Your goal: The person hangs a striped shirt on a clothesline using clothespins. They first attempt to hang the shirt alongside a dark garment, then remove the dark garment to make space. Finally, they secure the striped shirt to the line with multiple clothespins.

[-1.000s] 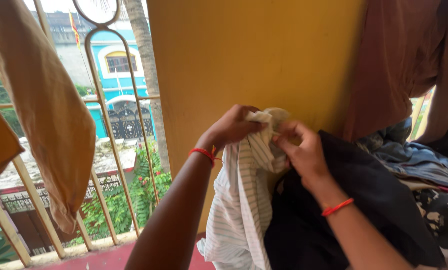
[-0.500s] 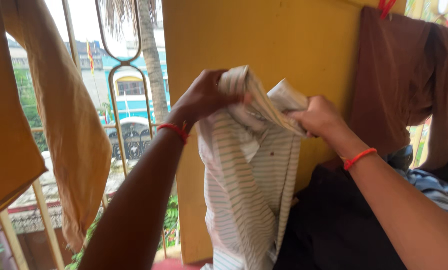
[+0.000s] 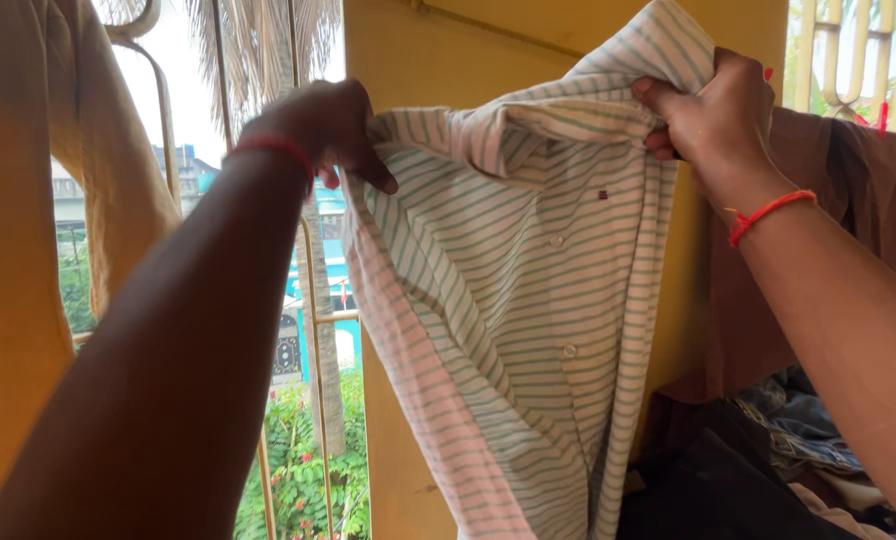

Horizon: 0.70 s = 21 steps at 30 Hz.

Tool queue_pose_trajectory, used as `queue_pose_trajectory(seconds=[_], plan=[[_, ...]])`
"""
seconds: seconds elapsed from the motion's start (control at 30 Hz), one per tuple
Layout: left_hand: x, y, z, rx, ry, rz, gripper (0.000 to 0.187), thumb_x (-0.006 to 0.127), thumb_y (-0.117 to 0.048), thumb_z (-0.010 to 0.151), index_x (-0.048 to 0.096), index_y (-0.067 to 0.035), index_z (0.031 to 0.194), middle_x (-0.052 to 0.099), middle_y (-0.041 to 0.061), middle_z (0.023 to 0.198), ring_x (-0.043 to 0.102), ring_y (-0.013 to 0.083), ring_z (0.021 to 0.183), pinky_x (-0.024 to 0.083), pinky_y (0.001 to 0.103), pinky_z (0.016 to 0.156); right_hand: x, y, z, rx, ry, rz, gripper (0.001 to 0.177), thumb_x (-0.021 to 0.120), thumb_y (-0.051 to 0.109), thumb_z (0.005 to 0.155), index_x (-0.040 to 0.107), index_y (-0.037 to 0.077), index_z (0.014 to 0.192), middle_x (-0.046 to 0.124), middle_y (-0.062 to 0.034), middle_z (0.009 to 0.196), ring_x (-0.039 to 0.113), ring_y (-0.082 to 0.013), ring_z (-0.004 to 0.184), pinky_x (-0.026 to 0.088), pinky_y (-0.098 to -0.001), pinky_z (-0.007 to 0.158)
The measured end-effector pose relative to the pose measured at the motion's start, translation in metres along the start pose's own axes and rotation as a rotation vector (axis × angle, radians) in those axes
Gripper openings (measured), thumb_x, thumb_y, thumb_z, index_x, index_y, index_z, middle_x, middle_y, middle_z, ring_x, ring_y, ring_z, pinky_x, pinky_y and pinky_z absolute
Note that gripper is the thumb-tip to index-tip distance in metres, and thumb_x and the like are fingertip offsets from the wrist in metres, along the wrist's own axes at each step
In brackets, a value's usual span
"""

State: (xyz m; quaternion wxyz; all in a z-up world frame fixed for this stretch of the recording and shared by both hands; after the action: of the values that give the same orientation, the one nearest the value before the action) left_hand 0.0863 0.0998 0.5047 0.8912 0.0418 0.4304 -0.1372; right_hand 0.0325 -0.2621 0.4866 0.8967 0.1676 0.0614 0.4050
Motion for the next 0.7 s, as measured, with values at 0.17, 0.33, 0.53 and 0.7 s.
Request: queue_pose_trajectory(seconds=[0.17,0.33,0.53,0.7], plan=[[-0.032,0.034,0.048,-0.198,0.604,0.268,0.056,0.091,-0.057,0.071,0.071,-0.006,0.075,0.065,0.004,0.078,0.052,0.0182,0.062,0.047,0.039,0.062,-0.008,-0.006,0.032,0.009,-0.124,0.058,0.03,0.083,0.012,0.091,0.063,-0.003,0.108,0.074,-0.0117,0.09,0.072,-0.0167,0.057,0.058,-0.0325,0.044],[-0.029,0.079,0.069,-0.138,0.333,-0.596,0.037,0.085,-0.041,0.081,0.074,-0.006,0.085,0.069,0.006,0.077,0.057,0.0133,0.062,0.045,0.024,0.052,-0.014,0.001,0.045,0.089,-0.056,0.131,0.04,0.084,0.012,0.09,0.055,-0.003,0.114,0.073,-0.0123,0.095,0.07,-0.0206,0.06,0.06,-0.0347,0.047],[-0.06,0.074,0.06,0.29,-0.787,-0.767,0.024,0.075,-0.019,0.083,0.055,-0.011,0.094,0.068,0.011,0.089,0.077,0.0301,0.07,0.059,0.04,0.06,0.001,0.012,0.035,-0.034,-0.074,0.25,0.05,0.083,0.013,0.088,0.048,-0.005,0.119,0.073,-0.0138,0.098,0.078,-0.0202,0.071,0.067,-0.0337,0.059],[-0.073,0.068,0.072,0.047,-1.331,-0.378,0.019,0.079,-0.015,0.082,0.065,-0.01,0.094,0.065,0.012,0.106,0.062,0.0384,0.1,0.051,0.054,0.084,0.008,0.028,0.024,-0.693,-0.061,-0.177,0.068,0.095,0.004,0.084,0.048,-0.007,0.132,0.06,-0.0198,0.127,0.073,-0.0288,0.103,0.063,-0.0355,0.086]])
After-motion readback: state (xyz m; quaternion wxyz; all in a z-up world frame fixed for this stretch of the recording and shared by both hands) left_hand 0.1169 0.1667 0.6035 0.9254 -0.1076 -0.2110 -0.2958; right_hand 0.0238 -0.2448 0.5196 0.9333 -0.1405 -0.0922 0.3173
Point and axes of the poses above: each hand's wrist, its own z-axis towards the middle knuckle, its own x-axis out of the palm, y = z × x, the point moved 3 cm from there along z, towards the middle knuckle
